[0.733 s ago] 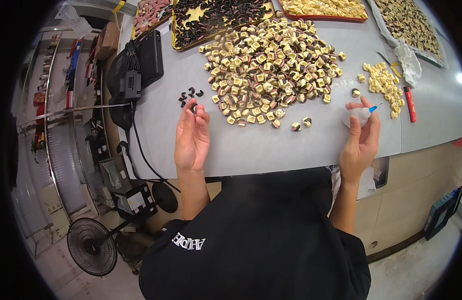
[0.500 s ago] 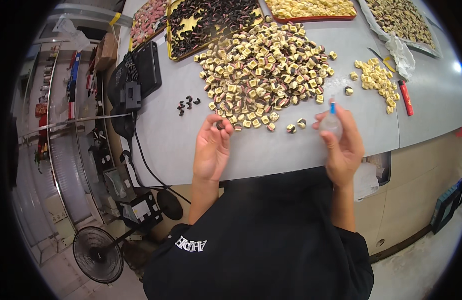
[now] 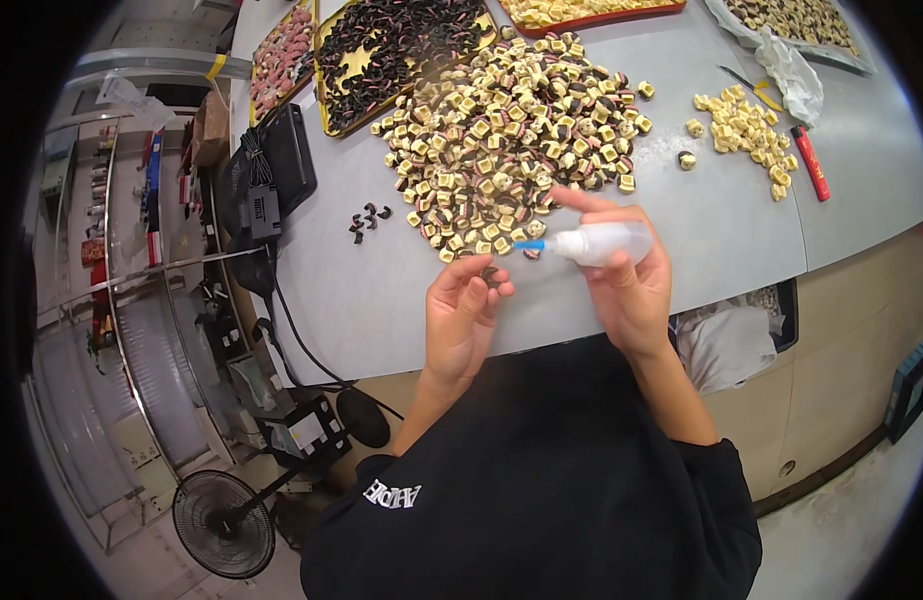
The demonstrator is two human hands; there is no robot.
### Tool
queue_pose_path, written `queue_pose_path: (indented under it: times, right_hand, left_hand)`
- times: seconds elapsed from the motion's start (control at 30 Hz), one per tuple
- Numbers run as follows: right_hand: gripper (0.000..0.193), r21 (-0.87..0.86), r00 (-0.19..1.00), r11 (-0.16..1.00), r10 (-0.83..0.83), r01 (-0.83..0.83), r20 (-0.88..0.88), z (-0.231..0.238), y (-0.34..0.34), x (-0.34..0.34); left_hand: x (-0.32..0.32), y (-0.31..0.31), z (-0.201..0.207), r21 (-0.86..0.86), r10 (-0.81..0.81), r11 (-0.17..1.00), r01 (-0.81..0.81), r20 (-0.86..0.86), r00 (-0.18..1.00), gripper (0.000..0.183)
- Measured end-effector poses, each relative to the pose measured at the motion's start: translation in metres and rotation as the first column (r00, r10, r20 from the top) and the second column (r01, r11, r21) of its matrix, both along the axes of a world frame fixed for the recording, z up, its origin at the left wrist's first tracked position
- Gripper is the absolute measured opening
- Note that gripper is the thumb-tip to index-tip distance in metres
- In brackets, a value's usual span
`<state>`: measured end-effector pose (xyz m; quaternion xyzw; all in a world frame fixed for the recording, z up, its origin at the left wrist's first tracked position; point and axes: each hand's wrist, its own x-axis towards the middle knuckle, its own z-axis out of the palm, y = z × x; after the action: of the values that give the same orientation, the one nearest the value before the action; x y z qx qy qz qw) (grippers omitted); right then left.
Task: Applying glue to gold-colored parts and attaching black components at a factory workbench.
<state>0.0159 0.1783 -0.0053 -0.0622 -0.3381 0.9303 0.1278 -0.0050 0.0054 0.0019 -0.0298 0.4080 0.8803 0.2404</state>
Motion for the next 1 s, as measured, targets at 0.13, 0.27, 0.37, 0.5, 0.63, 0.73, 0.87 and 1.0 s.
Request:
queue_pose_path:
  times: [0.13, 0.27, 0.37, 0.5, 0.63, 0.73, 0.87, 1.0]
  right_hand:
    - [0.033, -0.099, 1.0, 0.995, -0.004, 0.004, 0.003, -0.007, 0.004, 0.002]
    - [0.033, 0.074, 0.992, 0.989, -0.127, 0.128, -0.008, -0.005, 0.002, 0.004]
    - [0.036, 0.098, 0.997, 0.992, -0.076, 0.077, -0.018, -0.011, 0.008, 0.007]
    - [0.037, 0.113, 0.998, 0.992, -0.058, 0.059, -0.012, -0.003, 0.004, 0.007]
    - [0.039, 0.11, 1.0, 0.994, 0.02, -0.021, 0.008, 0.001, 0.004, 0.01]
    - [0.038, 0.106, 0.999, 0.994, 0.038, -0.036, -0.015, 0.001, 0.002, 0.01]
    - [0.038, 0.109, 0.998, 0.992, 0.061, -0.058, -0.03, -0.002, 0.002, 0.011]
    - [0.038, 0.093, 0.997, 0.993, 0.071, -0.068, -0.031, -0.001, 0.002, 0.011]
  left_hand:
    - [0.002, 0.002, -0.003, -0.012, -0.005, 1.0, 0.005, -0.002, 1.0, 0.027]
    - [0.004, 0.001, -0.008, -0.034, -0.025, 0.999, 0.023, -0.053, 0.998, 0.026]
    - [0.005, -0.003, -0.012, -0.013, -0.063, 0.998, 0.063, -0.05, 0.997, 0.025]
    - [0.003, -0.001, -0.013, 0.016, -0.082, 0.996, 0.083, -0.085, 0.993, 0.024]
    - [0.004, 0.006, -0.014, 0.008, -0.071, 0.997, 0.075, -0.271, 0.96, 0.026]
    - [0.003, 0.006, -0.015, -0.062, -0.097, 0.995, 0.079, -0.381, 0.919, 0.028]
    - [0.003, 0.007, -0.017, -0.095, -0.103, 0.993, 0.069, -0.42, 0.902, 0.027]
    - [0.006, 0.01, -0.01, -0.217, -0.103, 0.976, 0.023, -0.363, 0.926, 0.034]
